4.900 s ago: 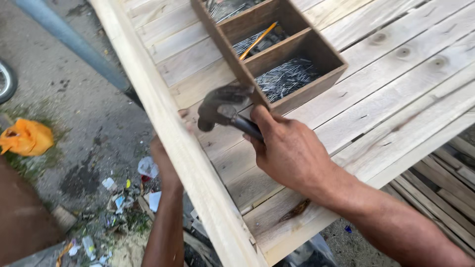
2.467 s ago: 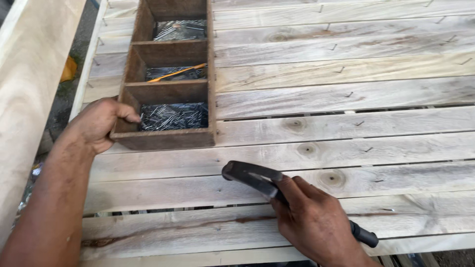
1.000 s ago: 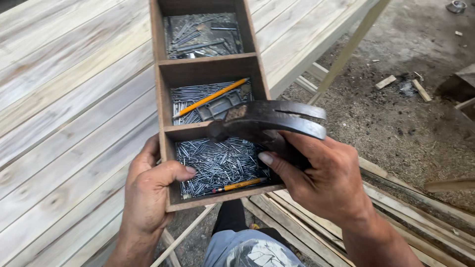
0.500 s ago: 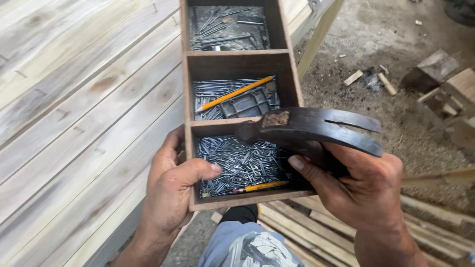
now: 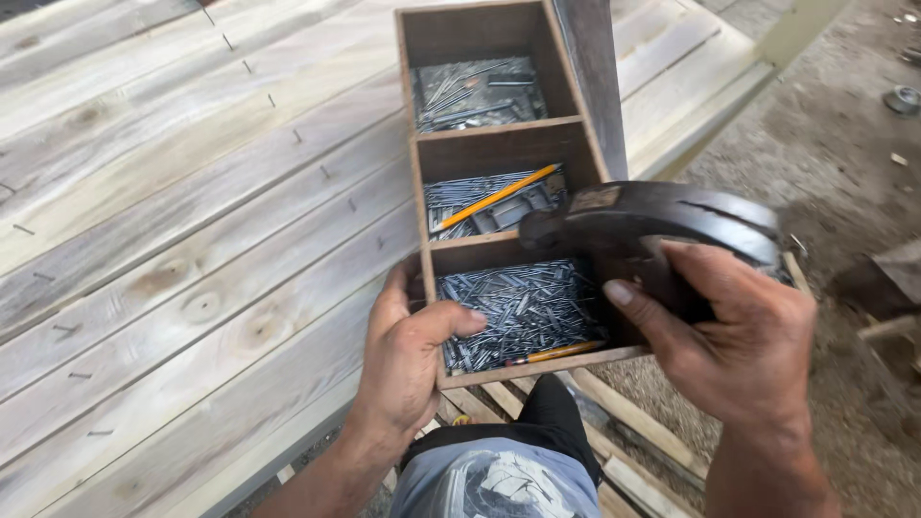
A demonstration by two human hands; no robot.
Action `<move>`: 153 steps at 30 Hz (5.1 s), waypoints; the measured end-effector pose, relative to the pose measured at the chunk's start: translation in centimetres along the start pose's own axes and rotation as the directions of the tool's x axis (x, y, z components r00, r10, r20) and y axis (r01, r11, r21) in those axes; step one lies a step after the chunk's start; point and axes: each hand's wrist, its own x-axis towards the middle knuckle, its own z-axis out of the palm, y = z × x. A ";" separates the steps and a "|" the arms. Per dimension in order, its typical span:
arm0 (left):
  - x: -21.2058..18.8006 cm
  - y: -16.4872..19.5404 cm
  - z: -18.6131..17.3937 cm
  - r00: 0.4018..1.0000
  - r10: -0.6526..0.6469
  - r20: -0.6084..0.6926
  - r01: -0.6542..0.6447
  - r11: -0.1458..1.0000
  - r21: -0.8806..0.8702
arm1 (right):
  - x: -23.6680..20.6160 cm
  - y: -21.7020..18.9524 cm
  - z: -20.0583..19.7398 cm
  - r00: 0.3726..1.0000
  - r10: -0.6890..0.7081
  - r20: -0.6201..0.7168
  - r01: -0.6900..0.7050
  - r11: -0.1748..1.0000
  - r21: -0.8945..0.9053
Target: The person takes nails from a wooden compartment box and hammers them into a slatted wooden frame on the workbench, driving nails at different spots across the slats. They repeatedly pick nails one at a time, position them on the wood, and strike them with a claw hammer.
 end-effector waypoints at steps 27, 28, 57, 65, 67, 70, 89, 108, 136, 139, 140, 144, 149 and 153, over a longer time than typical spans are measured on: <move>17.7 1.1 5.0 0.632 0.472 -0.614 0.125 0.721 0.682 | 27.3 18.6 11.0 0.596 -0.514 0.616 0.296 0.855 0.427; 17.5 0.9 5.2 0.582 0.619 -0.527 0.174 0.539 0.824 | 27.4 18.9 10.9 0.621 -0.536 0.572 0.322 0.840 0.437; 32.0 -16.6 27.5 0.776 0.630 -0.014 -0.011 0.036 0.999 | 34.2 34.1 1.7 0.829 -0.403 0.388 0.250 0.887 0.388; 36.5 -18.0 31.1 0.837 0.547 0.024 -0.230 0.312 0.922 | 35.3 36.9 0.6 0.857 -0.319 0.405 0.237 0.941 0.241; 37.3 -17.9 31.7 0.915 0.402 0.018 -0.208 0.435 0.876 | 35.1 37.1 0.4 0.866 -0.340 0.366 0.249 0.929 0.273; 38.0 -16.8 31.8 0.954 0.285 0.094 -0.228 0.483 0.846 | 34.7 36.9 0.3 0.876 -0.348 0.333 0.259 0.923 0.285; 18.3 1.6 14.3 0.856 0.510 -0.085 0.168 -0.117 0.979 | 28.9 26.0 1.7 0.634 -0.583 0.508 0.505 0.810 0.298; 25.2 1.0 8.9 0.968 0.187 0.169 -0.056 -0.493 0.868 | 23.4 22.6 10.2 0.801 -0.167 0.575 0.196 0.980 0.011; 21.2 1.0 10.5 0.882 0.465 -0.072 -0.200 0.508 0.838 | 24.3 24.0 9.4 0.666 -0.255 0.701 0.380 0.925 -0.025; 20.7 -0.7 11.8 0.845 0.535 0.001 -0.307 0.483 0.820 | 24.7 24.7 9.5 0.645 -0.272 0.714 0.410 0.912 -0.024; 20.6 -1.9 12.5 0.834 0.551 0.021 -0.340 0.484 0.806 | 24.8 25.1 9.4 0.632 -0.282 0.722 0.422 0.907 -0.015; 19.7 -8.8 15.6 0.845 0.534 0.034 -0.348 0.499 0.794 | 24.8 27.8 7.6 0.669 -0.320 0.670 0.333 0.936 0.115; 21.0 -13.6 16.6 0.748 0.660 0.074 -0.330 0.274 0.903 | 23.4 31.3 3.8 0.726 -0.378 0.575 0.310 0.926 0.217; 21.6 -14.7 16.7 0.769 0.636 -0.063 -0.189 0.321 0.928 | 22.4 32.9 1.6 0.767 -0.302 0.566 0.245 0.953 0.178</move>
